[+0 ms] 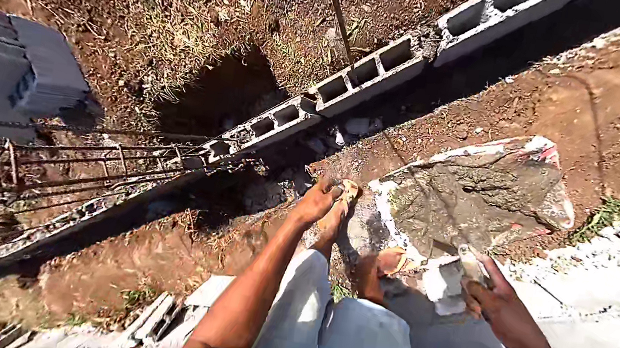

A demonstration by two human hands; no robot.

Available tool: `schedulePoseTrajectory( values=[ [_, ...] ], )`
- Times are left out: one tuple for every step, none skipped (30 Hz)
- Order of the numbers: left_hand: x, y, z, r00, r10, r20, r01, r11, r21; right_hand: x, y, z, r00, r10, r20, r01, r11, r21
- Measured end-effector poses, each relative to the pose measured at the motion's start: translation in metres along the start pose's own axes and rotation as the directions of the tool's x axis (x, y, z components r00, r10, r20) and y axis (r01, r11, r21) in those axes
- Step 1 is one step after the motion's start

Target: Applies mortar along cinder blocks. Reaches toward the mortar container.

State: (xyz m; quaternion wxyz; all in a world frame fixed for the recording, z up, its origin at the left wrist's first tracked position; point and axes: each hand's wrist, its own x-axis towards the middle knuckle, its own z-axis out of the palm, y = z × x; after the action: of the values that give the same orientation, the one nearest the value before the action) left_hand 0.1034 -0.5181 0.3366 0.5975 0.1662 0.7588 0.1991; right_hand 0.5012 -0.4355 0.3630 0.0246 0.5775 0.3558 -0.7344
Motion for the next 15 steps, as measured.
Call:
schedulePoseTrajectory(
  values=[
    [-0.012,-0.007,0.005,1.0,-0.018,-0.01,0.018,0.999,-0.032,0.005,-0.007,0.004,1.0,-0.009,0.027,0.009,1.0,-0.013],
    [-0.023,-0.014,0.012,0.999,-0.041,-0.015,0.04,0.998,-0.039,0.011,-0.014,0.009,0.999,-0.01,0.05,0.012,1.0,-0.028],
    [-0.033,-0.019,0.019,0.998,-0.063,-0.015,0.062,0.998,-0.024,0.017,-0.021,0.014,0.997,-0.007,0.075,0.01,0.999,-0.04],
    [-0.041,-0.024,0.027,0.997,-0.082,-0.004,0.082,0.997,0.001,0.025,-0.028,0.02,0.996,0.0,0.094,0.006,0.998,-0.054],
    [-0.046,-0.029,0.035,0.995,-0.098,0.018,0.098,0.995,0.026,0.035,-0.035,0.026,0.993,0.009,0.114,-0.001,0.997,-0.072],
    [-0.049,-0.033,0.043,0.992,-0.117,0.051,0.115,0.992,0.042,0.045,-0.042,0.033,0.991,0.026,0.129,-0.015,0.996,-0.089],
    [-0.049,-0.037,0.052,0.988,-0.128,0.091,0.126,0.992,0.026,0.057,-0.049,0.04,0.989,0.045,0.14,-0.031,0.994,-0.102],
    [-0.048,-0.044,0.061,0.982,-0.131,0.133,0.132,0.991,0.003,0.068,-0.057,0.046,0.987,0.061,0.147,-0.045,0.993,-0.112],
    [-0.045,-0.054,0.07,0.977,-0.129,0.168,0.134,0.991,-0.021,0.08,-0.067,0.052,0.985,0.073,0.155,-0.055,0.991,-0.119],
    [-0.042,-0.067,0.078,0.974,-0.126,0.189,0.136,0.99,-0.039,0.092,-0.077,0.057,0.982,0.088,0.164,-0.068,0.99,-0.122],
    [-0.037,-0.083,0.085,0.971,-0.135,0.196,0.145,0.989,-0.038,0.106,-0.088,0.061,0.981,0.098,0.169,-0.077,0.989,-0.128],
    [-0.034,-0.097,0.09,0.964,-0.171,0.206,0.176,0.984,-0.007,0.12,-0.1,0.064,0.98,0.106,0.17,-0.083,0.987,-0.138],
    [-0.031,-0.106,0.093,0.948,-0.232,0.22,0.225,0.973,0.056,0.133,-0.114,0.066,0.98,0.111,0.165,-0.084,0.983,-0.163],
    [-0.029,-0.108,0.093,0.929,-0.286,0.236,0.263,0.957,0.127,0.146,-0.129,0.066,0.982,0.11,0.157,-0.078,0.977,-0.198],
    [-0.027,-0.108,0.093,0.92,-0.307,0.245,0.275,0.949,0.157,0.159,-0.144,0.065,0.984,0.098,0.148,-0.06,0.968,-0.243]
  ],
)
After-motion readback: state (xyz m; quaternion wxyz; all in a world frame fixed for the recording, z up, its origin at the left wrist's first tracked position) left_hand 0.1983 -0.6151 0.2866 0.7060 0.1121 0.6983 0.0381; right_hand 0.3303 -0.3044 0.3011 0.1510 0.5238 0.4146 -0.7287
